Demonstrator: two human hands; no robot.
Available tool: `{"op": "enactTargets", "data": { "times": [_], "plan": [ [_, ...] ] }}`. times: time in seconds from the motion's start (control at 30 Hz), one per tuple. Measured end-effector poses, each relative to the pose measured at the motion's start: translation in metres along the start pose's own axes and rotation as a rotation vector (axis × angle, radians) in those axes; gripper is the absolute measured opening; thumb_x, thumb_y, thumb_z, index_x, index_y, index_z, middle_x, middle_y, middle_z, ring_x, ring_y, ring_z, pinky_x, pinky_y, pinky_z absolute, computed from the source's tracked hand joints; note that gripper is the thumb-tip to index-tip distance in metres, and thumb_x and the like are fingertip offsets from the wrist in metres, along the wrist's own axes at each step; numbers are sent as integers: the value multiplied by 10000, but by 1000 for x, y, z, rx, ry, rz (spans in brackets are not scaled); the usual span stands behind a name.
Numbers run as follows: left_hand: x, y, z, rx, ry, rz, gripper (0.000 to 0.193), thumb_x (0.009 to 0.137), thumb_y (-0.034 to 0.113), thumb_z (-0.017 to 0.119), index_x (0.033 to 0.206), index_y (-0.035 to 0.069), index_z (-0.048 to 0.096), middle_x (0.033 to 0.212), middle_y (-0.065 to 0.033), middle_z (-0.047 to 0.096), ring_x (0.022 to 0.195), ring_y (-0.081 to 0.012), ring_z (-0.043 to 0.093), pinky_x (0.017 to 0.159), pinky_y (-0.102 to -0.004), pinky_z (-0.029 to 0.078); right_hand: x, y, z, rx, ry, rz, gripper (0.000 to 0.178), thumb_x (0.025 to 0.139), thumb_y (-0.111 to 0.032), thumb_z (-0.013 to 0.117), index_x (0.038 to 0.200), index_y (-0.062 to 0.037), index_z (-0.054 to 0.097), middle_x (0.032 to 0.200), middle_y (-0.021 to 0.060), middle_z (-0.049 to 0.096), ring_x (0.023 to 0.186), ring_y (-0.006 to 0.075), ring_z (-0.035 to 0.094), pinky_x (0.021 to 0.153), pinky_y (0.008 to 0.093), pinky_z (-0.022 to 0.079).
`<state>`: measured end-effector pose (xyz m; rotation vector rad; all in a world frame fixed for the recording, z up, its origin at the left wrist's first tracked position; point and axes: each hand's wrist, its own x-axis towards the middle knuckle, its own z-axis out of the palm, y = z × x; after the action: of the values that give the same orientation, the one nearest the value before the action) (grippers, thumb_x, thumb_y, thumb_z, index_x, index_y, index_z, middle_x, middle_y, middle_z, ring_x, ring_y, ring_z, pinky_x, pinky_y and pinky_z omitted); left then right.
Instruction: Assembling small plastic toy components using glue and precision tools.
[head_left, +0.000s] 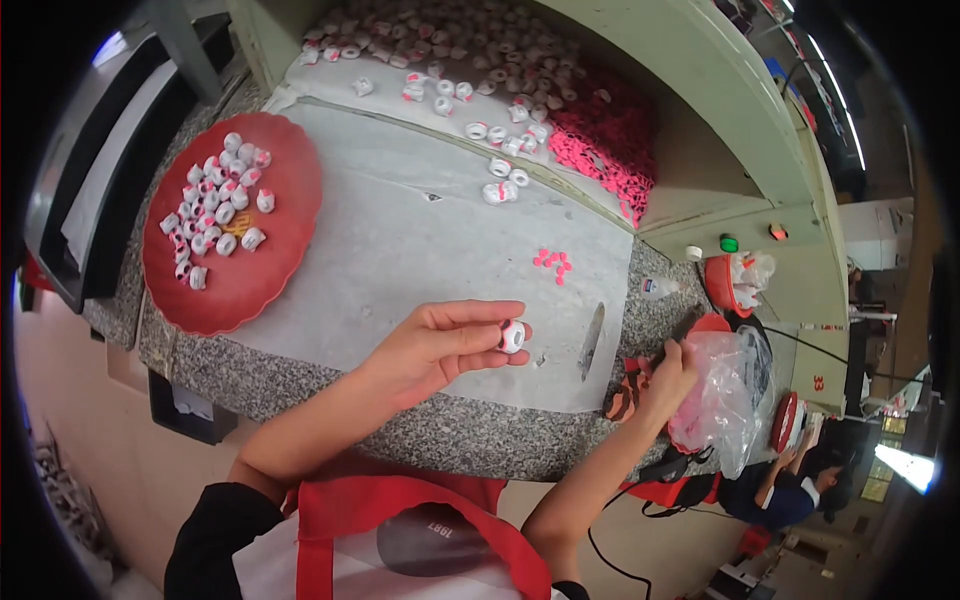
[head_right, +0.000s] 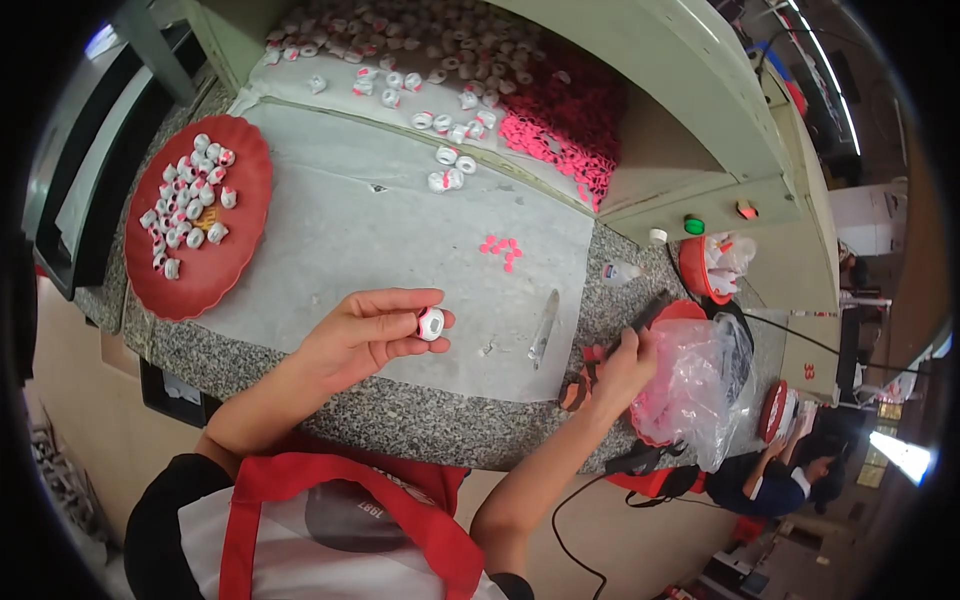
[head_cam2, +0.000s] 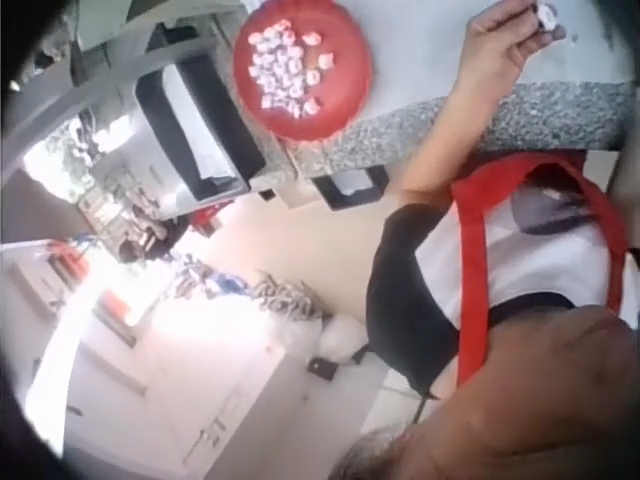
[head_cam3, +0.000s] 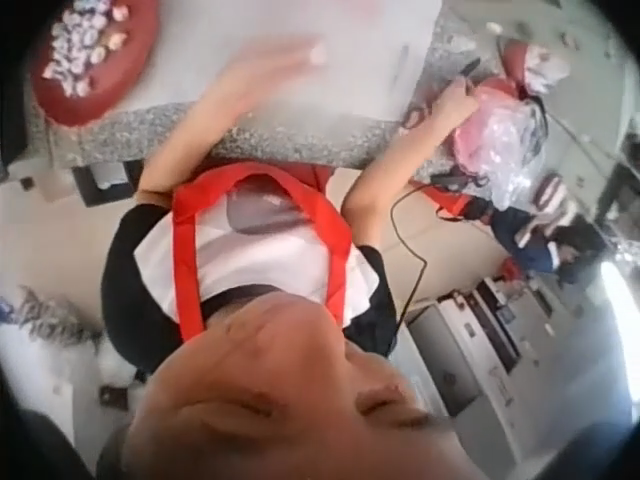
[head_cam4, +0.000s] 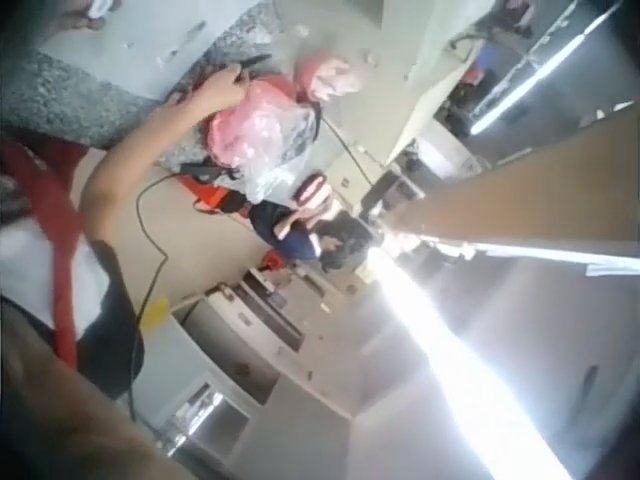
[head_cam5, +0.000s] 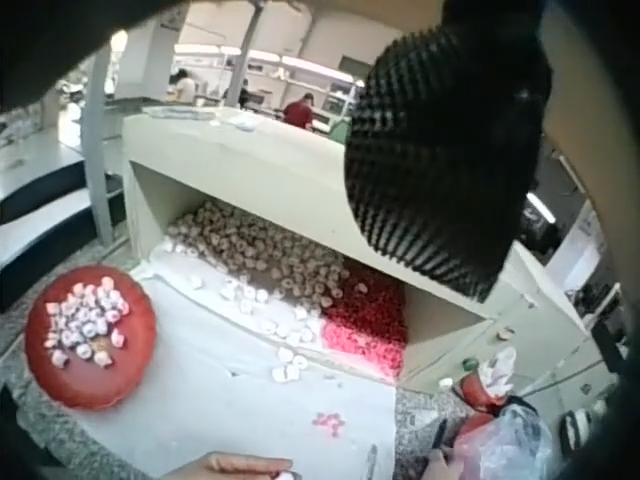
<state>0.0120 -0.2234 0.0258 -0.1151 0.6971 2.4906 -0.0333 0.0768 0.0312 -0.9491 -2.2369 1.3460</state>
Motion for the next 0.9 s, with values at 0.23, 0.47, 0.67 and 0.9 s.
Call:
{"op": "enactTargets", "data": {
  "times": [0.23, 0.47, 0.67, 0.9],
  "plan": [
    [0, 1, 5, -5, 24, -9, 319, 855, 76, 516, 1164, 0, 500, 1060, -140, 578, 941, -251, 594, 799, -281, 491, -109, -9, -24, 372, -114, -210, 252, 893, -148, 440, 1099, -8, 475, 653, -21, 444, 466, 24, 319, 395, 153, 229],
    [3, -4, 3, 60, 64, 30, 302, 844, 65, 526, 1138, -6, 517, 1017, -122, 595, 912, -242, 605, 782, -275, 498, -144, -11, -12, 437, -624, -63, 382, 871, -68, 404, 1242, 20, 376, 683, -7, 387, 483, 29, 307, 397, 159, 236],
    [2, -5, 2, 51, 85, 27, 288, 842, 73, 539, 1117, -10, 530, 976, -96, 601, 911, -231, 602, 797, -279, 486, -150, -1, -13, 594, -854, 31, 458, 879, -142, 469, 1281, 23, 326, 806, 75, 480, 473, 61, 390, 377, 179, 282],
    [2, -8, 7, 225, 127, -15, 292, 841, 66, 528, 1124, -9, 530, 963, -78, 610, 906, -184, 589, 740, -249, 476, -164, 7, -1, 152, -542, -220, 371, 874, -88, 408, 1227, 26, 403, 757, 67, 467, 487, 86, 386, 421, 190, 301]
  ]
}}
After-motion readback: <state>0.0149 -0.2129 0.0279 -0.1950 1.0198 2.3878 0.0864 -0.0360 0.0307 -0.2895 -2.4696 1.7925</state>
